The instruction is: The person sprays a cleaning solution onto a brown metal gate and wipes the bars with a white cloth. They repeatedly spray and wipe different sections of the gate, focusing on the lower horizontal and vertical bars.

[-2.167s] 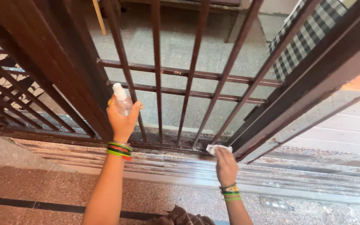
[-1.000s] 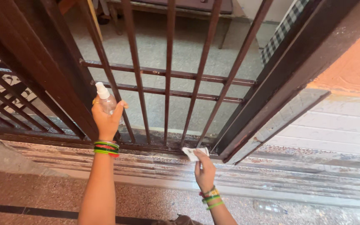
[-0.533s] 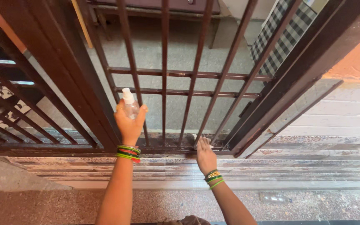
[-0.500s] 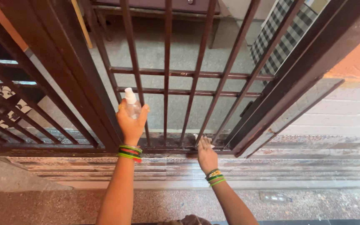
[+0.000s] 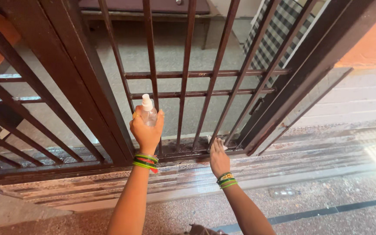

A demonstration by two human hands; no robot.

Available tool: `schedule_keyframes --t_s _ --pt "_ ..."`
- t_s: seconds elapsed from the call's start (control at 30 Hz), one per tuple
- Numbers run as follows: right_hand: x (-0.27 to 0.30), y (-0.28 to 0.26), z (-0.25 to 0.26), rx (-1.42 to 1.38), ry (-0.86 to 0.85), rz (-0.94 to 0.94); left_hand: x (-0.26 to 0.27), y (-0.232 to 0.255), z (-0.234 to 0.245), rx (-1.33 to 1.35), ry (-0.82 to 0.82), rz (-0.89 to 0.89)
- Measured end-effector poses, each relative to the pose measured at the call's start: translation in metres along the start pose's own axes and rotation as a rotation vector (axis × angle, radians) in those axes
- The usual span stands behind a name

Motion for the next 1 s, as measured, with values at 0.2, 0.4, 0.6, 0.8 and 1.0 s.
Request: schedule_keyframes --t_s 0.2,0.4,0.6,0.8,1.0 --pt "0.027 -0.007 0.016 -0.166 0.000 -0.168 0.000 -0.004 0.000 -0.044 -0.014 0.005" --pt "0.037 -0.024 0.073 -0.559 0.246 -0.239 0.000 -0.003 0.000 -0.041 -0.008 0.002" --pt "0.014 -0.066 0.079 -0.340 0.165 -0.047 0.001 -0.003 -0.002 -0.028 -0.006 0.016" --pt "0.017 -0.066 0.049 -0.410 0.085 0.126 -0.001 -0.006 -0.004 -0.049 0.013 0.018" --pt "0.001 -0.056 0.057 -0.520 0.087 0.161 0.001 -0.012 -0.006 0.015 -0.011 0.061"
Point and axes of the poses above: each hand's wrist, its own x-axis away from the middle knuckle, its own z-axis out of the back of the hand, y = z × x, the point moved 8 cm from there along -x, towards the middle knuckle, and after that the axes turned 10 degrees about -y, right-handed, at the moved point
